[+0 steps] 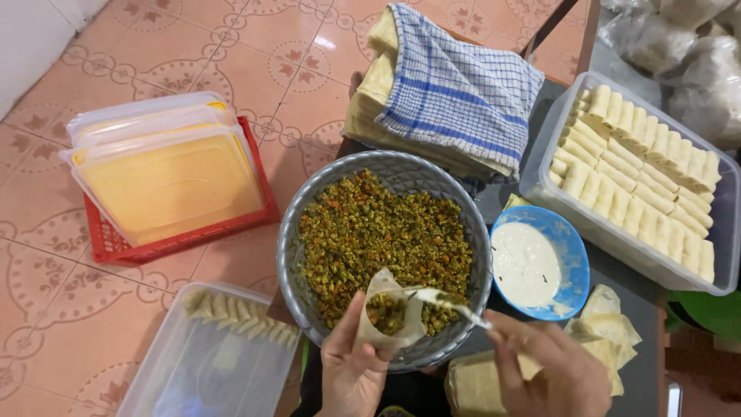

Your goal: The person is wrapping vegetable filling in pastry sheets to make spring rolls.

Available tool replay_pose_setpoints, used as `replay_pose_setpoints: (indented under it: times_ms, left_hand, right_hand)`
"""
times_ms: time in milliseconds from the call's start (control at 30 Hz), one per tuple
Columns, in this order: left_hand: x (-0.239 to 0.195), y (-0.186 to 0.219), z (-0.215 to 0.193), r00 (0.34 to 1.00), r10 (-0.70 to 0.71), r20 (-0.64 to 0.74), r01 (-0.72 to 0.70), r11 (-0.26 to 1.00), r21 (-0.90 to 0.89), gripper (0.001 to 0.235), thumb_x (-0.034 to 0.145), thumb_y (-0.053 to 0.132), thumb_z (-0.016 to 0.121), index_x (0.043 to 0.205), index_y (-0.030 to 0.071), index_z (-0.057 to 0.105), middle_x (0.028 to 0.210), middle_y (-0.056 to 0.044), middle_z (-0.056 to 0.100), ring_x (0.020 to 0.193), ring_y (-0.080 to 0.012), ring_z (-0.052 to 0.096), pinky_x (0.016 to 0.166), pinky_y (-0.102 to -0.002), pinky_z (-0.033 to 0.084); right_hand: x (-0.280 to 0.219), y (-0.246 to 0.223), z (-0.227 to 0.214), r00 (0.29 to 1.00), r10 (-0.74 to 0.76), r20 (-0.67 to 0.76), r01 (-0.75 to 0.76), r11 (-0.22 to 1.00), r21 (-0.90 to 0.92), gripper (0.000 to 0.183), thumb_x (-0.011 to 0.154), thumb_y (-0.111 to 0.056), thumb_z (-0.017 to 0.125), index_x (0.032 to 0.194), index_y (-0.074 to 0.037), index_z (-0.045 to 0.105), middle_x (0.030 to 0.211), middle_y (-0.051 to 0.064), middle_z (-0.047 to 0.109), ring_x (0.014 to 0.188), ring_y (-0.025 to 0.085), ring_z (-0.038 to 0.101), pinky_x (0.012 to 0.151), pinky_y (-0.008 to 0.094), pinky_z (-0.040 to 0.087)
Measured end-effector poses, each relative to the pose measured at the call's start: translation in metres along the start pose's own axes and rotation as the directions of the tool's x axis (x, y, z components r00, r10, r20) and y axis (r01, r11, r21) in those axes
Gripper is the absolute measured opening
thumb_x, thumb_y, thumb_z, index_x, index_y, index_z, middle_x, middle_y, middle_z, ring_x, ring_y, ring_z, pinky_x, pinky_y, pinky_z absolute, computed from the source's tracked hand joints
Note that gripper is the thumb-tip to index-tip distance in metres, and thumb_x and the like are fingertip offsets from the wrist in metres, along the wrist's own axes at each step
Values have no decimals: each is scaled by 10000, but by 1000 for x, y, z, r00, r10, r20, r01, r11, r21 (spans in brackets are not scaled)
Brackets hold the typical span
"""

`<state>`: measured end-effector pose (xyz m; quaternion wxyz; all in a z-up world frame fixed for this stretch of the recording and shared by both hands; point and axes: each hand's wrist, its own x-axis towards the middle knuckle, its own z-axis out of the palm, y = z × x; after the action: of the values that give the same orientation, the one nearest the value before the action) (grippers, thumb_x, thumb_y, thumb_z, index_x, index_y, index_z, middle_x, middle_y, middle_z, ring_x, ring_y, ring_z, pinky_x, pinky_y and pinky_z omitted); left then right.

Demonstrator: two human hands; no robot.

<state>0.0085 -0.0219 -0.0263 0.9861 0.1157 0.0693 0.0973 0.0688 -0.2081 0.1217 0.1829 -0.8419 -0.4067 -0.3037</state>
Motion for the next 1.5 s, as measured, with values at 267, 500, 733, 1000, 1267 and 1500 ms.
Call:
replay_pose_setpoints:
  times_ms: [267, 500, 733, 1000, 1267, 1500]
  left_hand:
    - [-10, -17, -29, 991, 27, 129, -33, 998, 44, 557, 892, -39, 784, 1414, -11, 592, 1456, -266, 573, 1326, -388, 594, 1126, -572, 490]
    - [-12, -10, -18, 932, -20, 361, -44, 984, 170, 545, 955, 28, 789, 1462, 62, 594, 1458, -283, 614, 1315, -356, 647, 1150, -502, 502]
    - [-6, -3, 14, 982, -189, -13, 189, 977, 98, 708, 811, 10, 807, 1444, -77, 502, 1342, -216, 646, 1222, -318, 651, 1088, -491, 497]
    - [-7, -16, 29, 987, -84, -140, 116, 965, 237, 602, 820, -91, 705, 1392, -149, 529, 1277, -245, 684, 1175, -301, 683, 1067, -461, 523]
    - [-11, -19, 33, 983, 17, -185, 54, 925, 376, 550, 822, -129, 675, 1362, -149, 573, 1241, -228, 709, 1109, -265, 705, 1018, -415, 535]
    - [-16, -37, 21, 992, 78, -99, -27, 897, 441, 533, 812, -151, 703, 1335, -168, 606, 1248, -256, 701, 1138, -287, 688, 1036, -424, 520]
  right_hand:
    - [1, 0, 17, 862, 278, 423, -489, 241, 838, 575, 959, -73, 719, 1442, -59, 407, 1504, 192, 599, 1550, 362, 368, 1249, 539, 298]
    - [-53, 10, 48, 971, -144, 192, 15, 836, 549, 407, 975, -281, 732, 1323, -170, 552, 1334, -8, 727, 1488, 338, 440, 1242, 589, 257]
    - [-76, 0, 36, 938, 195, 287, -337, 708, 621, 517, 903, -215, 802, 1362, -257, 568, 1205, 24, 813, 1337, 251, 660, 1216, 474, 435]
    - [-101, -46, 70, 519, 765, 381, -47, -420, 906, 1242, 824, -28, 762, 1717, -163, -89, 1472, 259, 545, 1416, 375, 438, 1155, 541, 335]
    - [-134, -25, 64, 591, 672, 446, -422, -213, 881, 1255, 749, -269, 869, 1606, -130, -38, 1521, 269, 389, 1386, 374, 443, 1122, 519, 371]
    - [-42, -23, 49, 542, 566, 621, -158, -658, 737, 1161, 902, -184, 783, 1716, -154, -44, 1492, 275, 505, 1329, 359, 540, 1105, 460, 407]
